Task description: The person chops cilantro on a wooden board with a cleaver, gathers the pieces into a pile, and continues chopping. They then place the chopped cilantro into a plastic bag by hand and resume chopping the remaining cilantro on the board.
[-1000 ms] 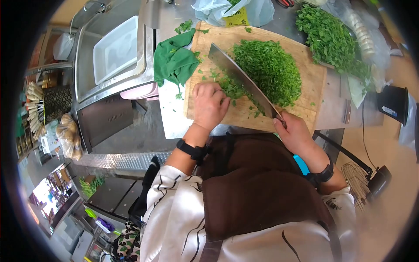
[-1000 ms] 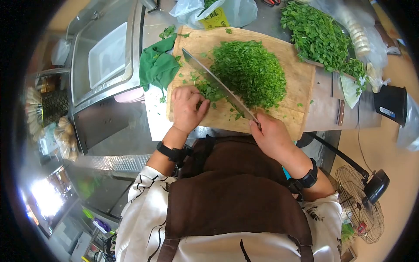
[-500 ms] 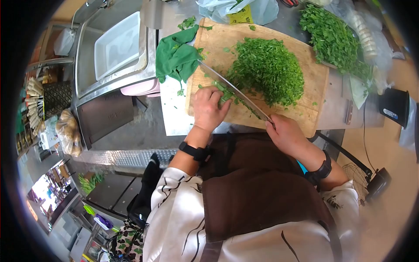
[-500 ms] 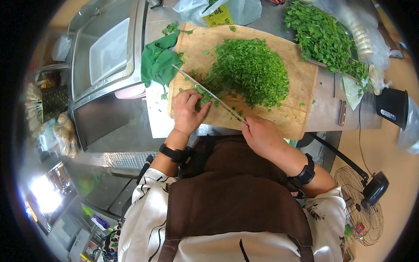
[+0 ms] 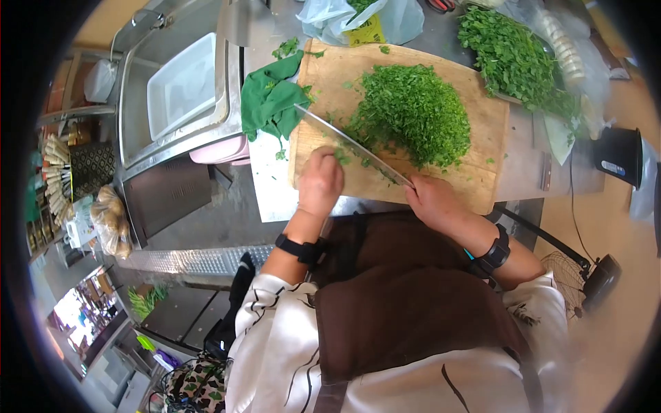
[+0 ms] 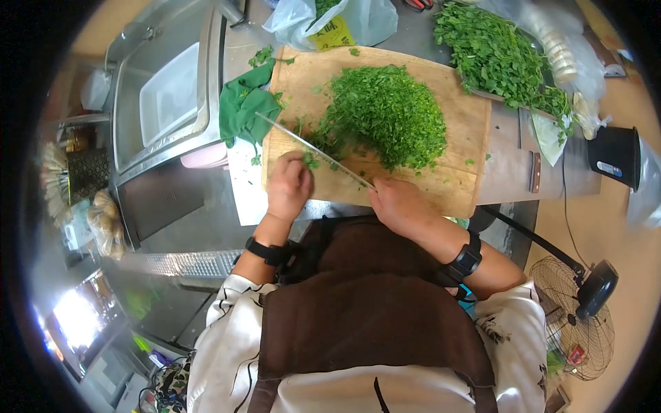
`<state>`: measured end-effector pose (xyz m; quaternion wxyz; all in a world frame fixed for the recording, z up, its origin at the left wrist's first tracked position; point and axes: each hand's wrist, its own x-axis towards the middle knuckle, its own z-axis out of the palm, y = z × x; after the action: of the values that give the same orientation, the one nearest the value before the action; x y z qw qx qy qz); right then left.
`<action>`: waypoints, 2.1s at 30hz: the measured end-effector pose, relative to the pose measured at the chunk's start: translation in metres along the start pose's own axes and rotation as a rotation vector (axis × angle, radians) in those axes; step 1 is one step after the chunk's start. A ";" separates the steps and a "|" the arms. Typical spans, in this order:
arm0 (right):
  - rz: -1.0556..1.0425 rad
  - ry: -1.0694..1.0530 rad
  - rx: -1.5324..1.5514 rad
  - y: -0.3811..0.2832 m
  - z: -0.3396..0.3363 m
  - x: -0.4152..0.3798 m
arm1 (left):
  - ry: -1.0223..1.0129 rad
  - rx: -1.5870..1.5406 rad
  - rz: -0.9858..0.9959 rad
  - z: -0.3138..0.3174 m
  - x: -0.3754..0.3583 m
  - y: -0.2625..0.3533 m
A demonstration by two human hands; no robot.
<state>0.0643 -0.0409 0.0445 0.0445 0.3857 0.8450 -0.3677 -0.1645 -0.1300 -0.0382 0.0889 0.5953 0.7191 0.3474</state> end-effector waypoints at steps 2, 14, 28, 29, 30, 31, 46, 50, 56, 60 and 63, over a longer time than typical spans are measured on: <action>-0.046 0.041 0.039 0.011 0.002 -0.006 | 0.084 0.019 -0.057 -0.005 0.003 -0.013; 0.148 0.323 0.291 0.028 -0.018 -0.048 | 0.071 0.013 0.005 0.017 0.058 -0.014; 0.223 0.400 0.341 0.026 -0.028 -0.057 | -0.016 0.180 0.169 0.027 0.077 0.042; 0.223 0.406 0.340 0.027 -0.028 -0.059 | -0.030 0.191 0.169 0.037 0.075 0.038; 0.229 0.406 0.340 0.027 -0.028 -0.061 | -0.046 0.202 0.167 0.041 0.075 0.038; 0.232 0.404 0.341 0.028 -0.028 -0.062 | -0.037 0.159 0.127 0.042 0.075 0.037; 0.287 0.398 0.368 0.036 -0.030 -0.065 | -0.127 0.167 0.165 0.033 0.113 0.026; 0.314 0.397 0.394 0.037 -0.035 -0.065 | -0.100 0.149 0.238 0.046 0.112 0.019; 0.293 0.418 0.354 0.039 -0.034 -0.064 | -0.108 -0.067 -0.031 0.028 0.119 0.017; 0.320 0.392 0.385 0.036 -0.038 -0.061 | -0.118 -0.276 -0.398 -0.009 0.110 0.011; 0.303 0.373 0.415 0.035 -0.038 -0.057 | -0.085 -0.157 -0.306 -0.001 0.088 -0.017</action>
<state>0.1357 -0.0357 0.0722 -0.1366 0.5689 0.6785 -0.4443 -0.2023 -0.0506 -0.0225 0.2172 0.4842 0.7676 0.3595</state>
